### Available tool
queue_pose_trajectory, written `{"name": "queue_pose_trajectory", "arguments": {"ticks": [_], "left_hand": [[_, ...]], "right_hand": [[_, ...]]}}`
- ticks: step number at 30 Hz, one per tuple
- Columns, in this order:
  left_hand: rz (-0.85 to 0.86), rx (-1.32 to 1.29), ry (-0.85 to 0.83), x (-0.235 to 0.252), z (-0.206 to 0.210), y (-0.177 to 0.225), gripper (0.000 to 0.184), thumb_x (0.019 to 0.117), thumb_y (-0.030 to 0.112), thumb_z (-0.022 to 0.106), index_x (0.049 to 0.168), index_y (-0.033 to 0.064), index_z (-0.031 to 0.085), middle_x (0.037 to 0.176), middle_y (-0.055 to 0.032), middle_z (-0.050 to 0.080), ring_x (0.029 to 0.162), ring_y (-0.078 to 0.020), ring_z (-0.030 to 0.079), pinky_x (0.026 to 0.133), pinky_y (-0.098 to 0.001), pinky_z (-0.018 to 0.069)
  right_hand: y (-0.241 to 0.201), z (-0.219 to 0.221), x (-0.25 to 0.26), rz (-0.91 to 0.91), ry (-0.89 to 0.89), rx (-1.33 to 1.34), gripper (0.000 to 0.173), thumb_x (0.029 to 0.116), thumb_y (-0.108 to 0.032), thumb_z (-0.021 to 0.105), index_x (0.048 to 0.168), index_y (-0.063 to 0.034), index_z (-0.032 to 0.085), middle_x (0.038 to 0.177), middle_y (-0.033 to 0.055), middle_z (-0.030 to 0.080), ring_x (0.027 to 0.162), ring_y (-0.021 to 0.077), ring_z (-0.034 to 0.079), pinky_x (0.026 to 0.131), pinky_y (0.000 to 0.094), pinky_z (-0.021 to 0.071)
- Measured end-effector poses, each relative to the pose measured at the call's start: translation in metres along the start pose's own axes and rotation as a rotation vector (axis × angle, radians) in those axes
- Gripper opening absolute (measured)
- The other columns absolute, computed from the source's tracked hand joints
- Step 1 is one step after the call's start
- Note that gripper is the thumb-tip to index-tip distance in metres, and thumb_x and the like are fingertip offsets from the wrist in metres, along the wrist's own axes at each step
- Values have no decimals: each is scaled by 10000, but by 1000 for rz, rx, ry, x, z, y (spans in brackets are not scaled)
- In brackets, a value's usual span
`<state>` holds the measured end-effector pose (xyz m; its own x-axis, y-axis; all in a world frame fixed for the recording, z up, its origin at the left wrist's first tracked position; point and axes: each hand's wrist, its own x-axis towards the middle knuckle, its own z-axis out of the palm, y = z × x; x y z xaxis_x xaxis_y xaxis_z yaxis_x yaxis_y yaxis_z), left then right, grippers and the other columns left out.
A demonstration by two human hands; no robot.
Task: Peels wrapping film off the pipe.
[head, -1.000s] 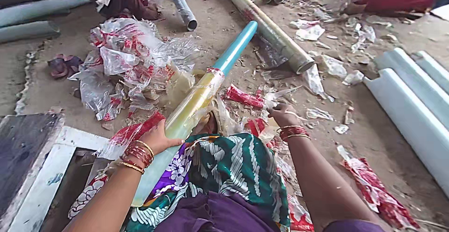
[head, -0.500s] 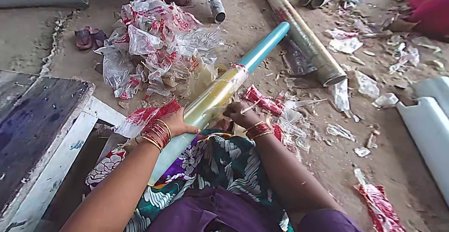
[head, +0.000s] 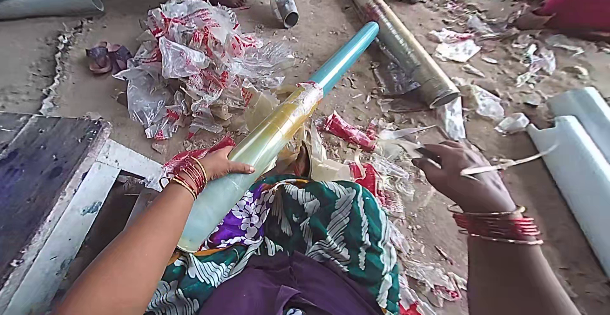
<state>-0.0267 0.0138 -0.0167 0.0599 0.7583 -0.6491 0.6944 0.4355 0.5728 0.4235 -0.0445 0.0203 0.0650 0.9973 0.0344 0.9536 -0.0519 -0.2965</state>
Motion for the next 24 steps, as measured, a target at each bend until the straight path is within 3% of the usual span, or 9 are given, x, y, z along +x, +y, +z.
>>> {"name": "queue_pose_trajectory", "arguments": {"ticks": [1,4,6,10,13,15,17,20,24], "left_hand": [[5,69,43,-2,6,1,776,871,333,838,1485,58,452,1244,-254,651,1107,-379,662,980,-575,515],[-3,290,150,-19,26,17,960,816,443,871,1554,69,386,1347,-271,609,1253,-424,594,1068,-623,435],[-40,458,179,-32,42,31,1076,821,537,832,1610,59,279,1478,-276,511,1336,-433,538,1100,-615,410],[-112,666,223,-47,72,47,1146,861,587,761,1646,40,131,1562,-282,405,1315,-445,553,1057,-586,460],[-112,665,254,-48,79,48,1130,869,555,766,1647,36,130,1555,-289,409,1315,-455,548,1054,-589,459],[-112,671,255,-48,80,48,1130,875,561,760,1644,23,131,1557,-297,406,1314,-465,547,1056,-590,456],[-111,671,263,-48,80,48,1133,868,560,768,1643,25,139,1554,-292,412,1310,-465,550,1056,-587,454],[-114,681,254,-47,79,46,1156,863,614,745,1649,39,121,1572,-279,396,1335,-456,529,1068,-581,446],[45,616,407,-46,84,28,1139,849,659,726,1623,-5,220,1561,-292,415,1319,-452,551,1051,-569,466]], "right_hand": [[8,4,1,76,-49,-57,318,987,-167,684,1228,40,687,1167,326,649,1085,549,625,856,764,454],[-3,16,6,187,22,-118,256,994,-187,644,1008,66,681,992,344,679,975,572,658,739,741,466],[-17,23,18,219,43,-77,232,993,-170,645,1000,59,681,997,345,677,972,565,660,736,737,477],[-35,36,55,297,-49,-63,223,902,-115,712,1042,59,707,1319,365,559,1057,555,639,791,720,500],[-39,51,89,250,-80,95,248,916,-176,715,1064,23,722,1229,321,639,1154,508,617,871,719,474],[-61,55,115,248,-133,268,265,922,-209,731,1068,12,717,1148,289,680,1120,482,633,888,721,466],[-94,57,137,232,-184,415,265,945,-210,709,1115,-7,713,1174,247,679,1127,429,631,918,679,459],[-134,85,162,63,-156,632,199,937,-169,712,1046,-4,728,1072,195,707,1037,338,656,925,590,482],[-147,132,153,-144,-84,629,240,949,-86,682,1167,-3,738,1236,240,647,1196,364,607,1037,535,465]]}}
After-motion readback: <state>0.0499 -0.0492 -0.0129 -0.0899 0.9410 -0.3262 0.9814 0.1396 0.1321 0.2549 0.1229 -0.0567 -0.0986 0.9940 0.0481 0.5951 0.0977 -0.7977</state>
